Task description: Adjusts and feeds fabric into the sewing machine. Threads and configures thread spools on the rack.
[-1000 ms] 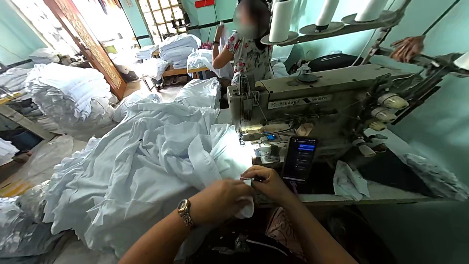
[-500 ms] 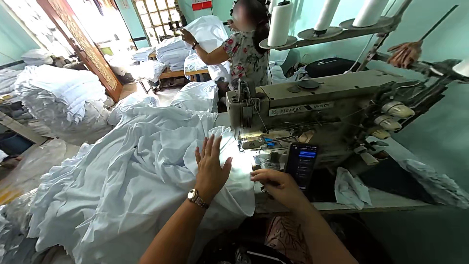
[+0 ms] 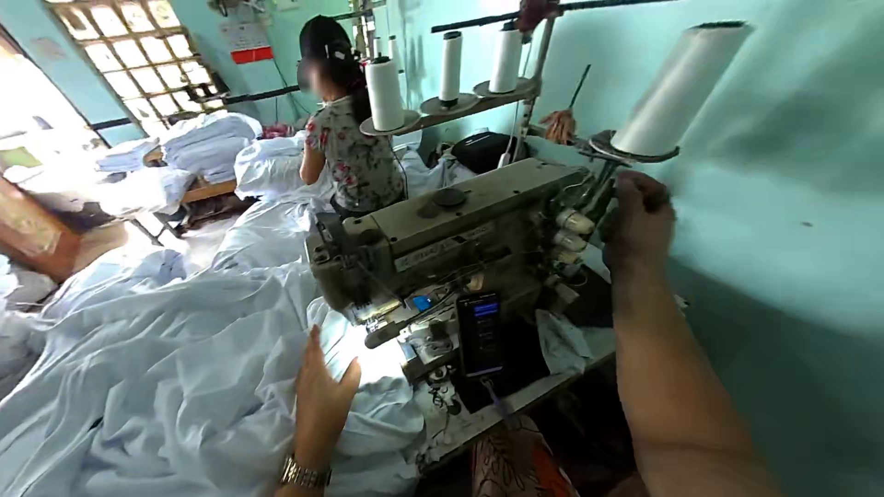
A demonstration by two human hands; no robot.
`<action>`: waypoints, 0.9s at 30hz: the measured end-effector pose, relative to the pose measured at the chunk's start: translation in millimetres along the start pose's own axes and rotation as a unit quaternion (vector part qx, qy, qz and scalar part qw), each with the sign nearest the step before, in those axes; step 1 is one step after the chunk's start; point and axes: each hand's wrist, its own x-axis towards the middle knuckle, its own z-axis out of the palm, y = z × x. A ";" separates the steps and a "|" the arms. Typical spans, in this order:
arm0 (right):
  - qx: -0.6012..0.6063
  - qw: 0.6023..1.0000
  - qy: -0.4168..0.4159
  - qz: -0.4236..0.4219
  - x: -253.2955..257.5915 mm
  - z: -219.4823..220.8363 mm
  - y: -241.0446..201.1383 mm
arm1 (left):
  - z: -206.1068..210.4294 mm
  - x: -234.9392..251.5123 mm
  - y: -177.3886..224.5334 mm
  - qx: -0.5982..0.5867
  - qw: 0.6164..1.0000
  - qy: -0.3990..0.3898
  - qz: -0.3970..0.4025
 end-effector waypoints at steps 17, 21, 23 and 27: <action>-0.216 0.940 -0.263 -0.006 52.2 17.5 -15.7 | -4.9 -4.7 -0.5 -0.007 1.000 0.005 0.007; -0.274 0.903 -0.330 -0.020 54.2 17.6 -32.0 | -6.4 -3.0 0.2 0.007 1.000 -0.009 -0.015; -0.276 0.909 -0.299 0.090 38.7 36.2 -65.1 | -5.9 -1.2 -0.2 0.012 1.000 -0.013 -0.024; -0.250 0.904 -0.347 0.021 51.5 26.6 -47.1 | -4.6 -0.3 0.3 0.004 0.999 -0.017 -0.040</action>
